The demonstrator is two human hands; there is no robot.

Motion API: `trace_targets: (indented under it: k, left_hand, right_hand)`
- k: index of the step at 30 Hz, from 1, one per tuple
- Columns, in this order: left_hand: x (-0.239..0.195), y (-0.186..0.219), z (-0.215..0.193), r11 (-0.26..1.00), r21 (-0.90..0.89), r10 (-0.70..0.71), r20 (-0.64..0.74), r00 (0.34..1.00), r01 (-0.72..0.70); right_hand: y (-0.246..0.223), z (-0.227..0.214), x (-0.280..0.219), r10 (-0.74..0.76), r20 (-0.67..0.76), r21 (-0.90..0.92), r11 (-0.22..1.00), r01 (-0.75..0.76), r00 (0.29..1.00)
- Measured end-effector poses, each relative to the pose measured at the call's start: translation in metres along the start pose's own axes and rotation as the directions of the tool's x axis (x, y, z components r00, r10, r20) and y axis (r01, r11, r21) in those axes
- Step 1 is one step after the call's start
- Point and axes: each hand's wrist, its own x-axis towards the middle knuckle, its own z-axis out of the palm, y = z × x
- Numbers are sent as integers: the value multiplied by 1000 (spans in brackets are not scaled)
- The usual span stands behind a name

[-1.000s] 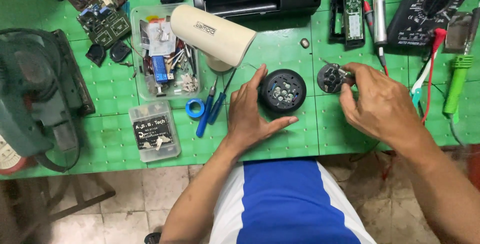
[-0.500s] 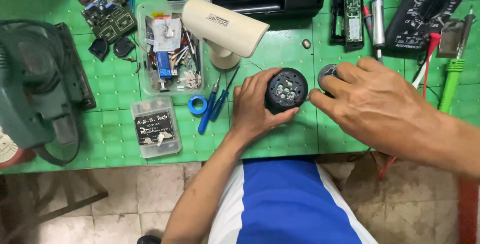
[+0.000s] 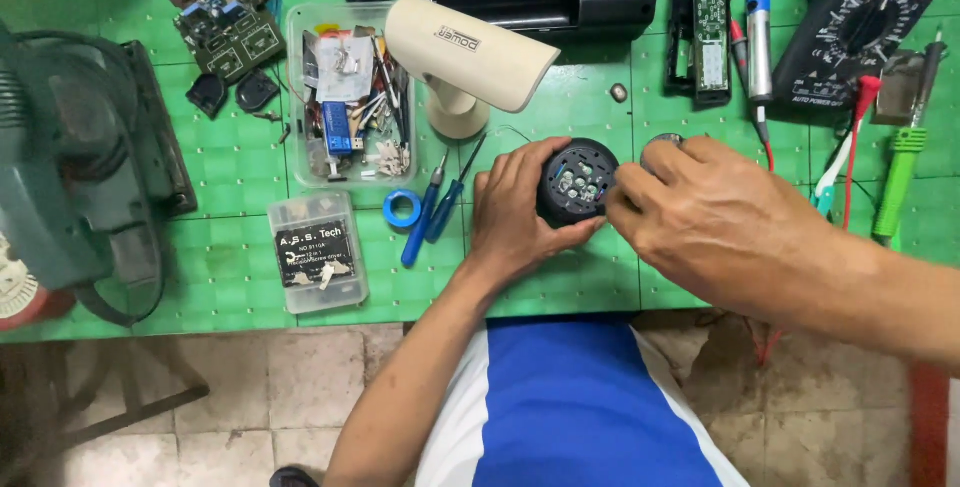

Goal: Testing an electronic component with a multimeter and reassembling its plastic housing.

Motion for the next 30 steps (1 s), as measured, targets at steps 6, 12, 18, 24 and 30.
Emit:
trace_targets:
  k: [6, 12, 18, 24, 30]
  left_hand:
    - [-1, -5, 4, 1000, 4, 22, -10, 1000, -22]
    - [-1, -2, 1, 1000, -11, -9, 21, 1000, 9]
    - [-1, 0, -1, 1000, -4, -1, 4, 1000, 1]
    - [-3, -2, 0, 1000, -19, -7, 29, 1000, 8]
    - [-2, -1, 0, 1000, -2, 14, 11, 1000, -14]
  right_hand:
    - [-15, 15, 15, -79, 53, 32, 996, 78, 995]
    - [-10, 3, 18, -54, 284, 151, 989, 11, 957]
    - [-6, 16, 21, -77, 44, 15, 997, 77, 996]
    - [-11, 9, 18, -6, 243, 161, 986, -34, 970]
    - [-12, 21, 20, -34, 11, -25, 999, 34, 999]
